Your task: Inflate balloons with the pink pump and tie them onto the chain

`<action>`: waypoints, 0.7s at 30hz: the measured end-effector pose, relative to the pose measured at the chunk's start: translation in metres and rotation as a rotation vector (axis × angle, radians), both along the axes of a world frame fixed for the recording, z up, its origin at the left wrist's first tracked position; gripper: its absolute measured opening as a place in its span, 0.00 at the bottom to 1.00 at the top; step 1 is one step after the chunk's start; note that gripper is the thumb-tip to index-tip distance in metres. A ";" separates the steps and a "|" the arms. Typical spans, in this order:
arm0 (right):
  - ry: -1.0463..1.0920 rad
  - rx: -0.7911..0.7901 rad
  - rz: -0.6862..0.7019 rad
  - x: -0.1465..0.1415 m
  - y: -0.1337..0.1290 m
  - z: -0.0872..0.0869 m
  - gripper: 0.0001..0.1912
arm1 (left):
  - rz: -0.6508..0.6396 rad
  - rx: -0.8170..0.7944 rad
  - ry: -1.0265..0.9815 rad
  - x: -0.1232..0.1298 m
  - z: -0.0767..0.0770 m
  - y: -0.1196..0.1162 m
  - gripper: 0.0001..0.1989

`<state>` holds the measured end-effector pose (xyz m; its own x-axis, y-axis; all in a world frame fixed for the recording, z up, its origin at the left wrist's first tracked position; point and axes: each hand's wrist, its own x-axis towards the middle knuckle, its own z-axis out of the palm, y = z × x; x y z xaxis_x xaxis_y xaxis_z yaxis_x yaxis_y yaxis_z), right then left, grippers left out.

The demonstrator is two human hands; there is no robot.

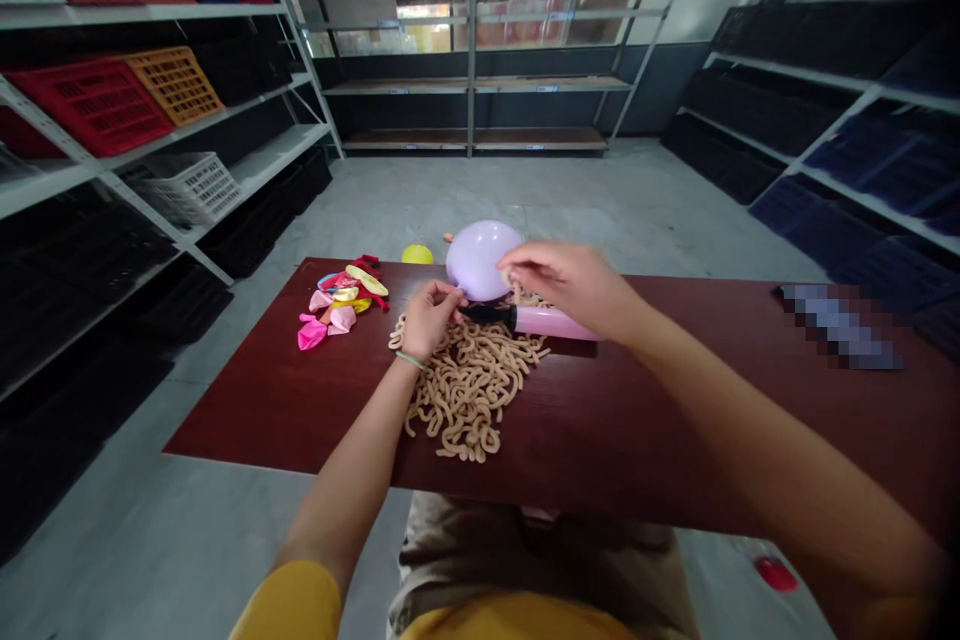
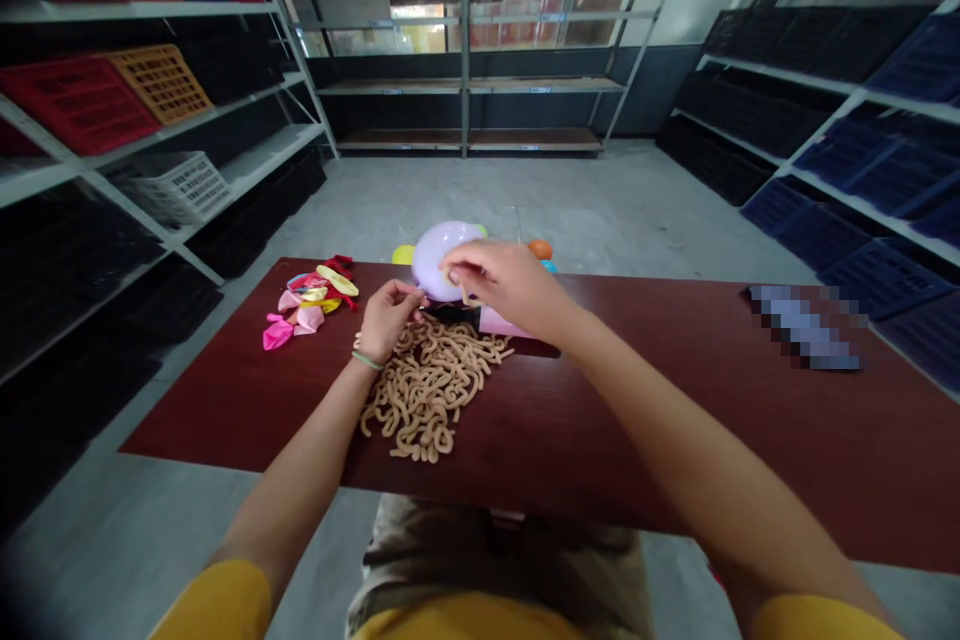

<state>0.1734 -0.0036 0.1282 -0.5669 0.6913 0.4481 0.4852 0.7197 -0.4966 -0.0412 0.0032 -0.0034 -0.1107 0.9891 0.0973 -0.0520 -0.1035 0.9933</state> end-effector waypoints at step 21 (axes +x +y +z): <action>-0.271 0.068 -0.060 -0.073 0.043 -0.031 0.11 | 0.513 0.620 0.999 -0.007 0.002 -0.014 0.05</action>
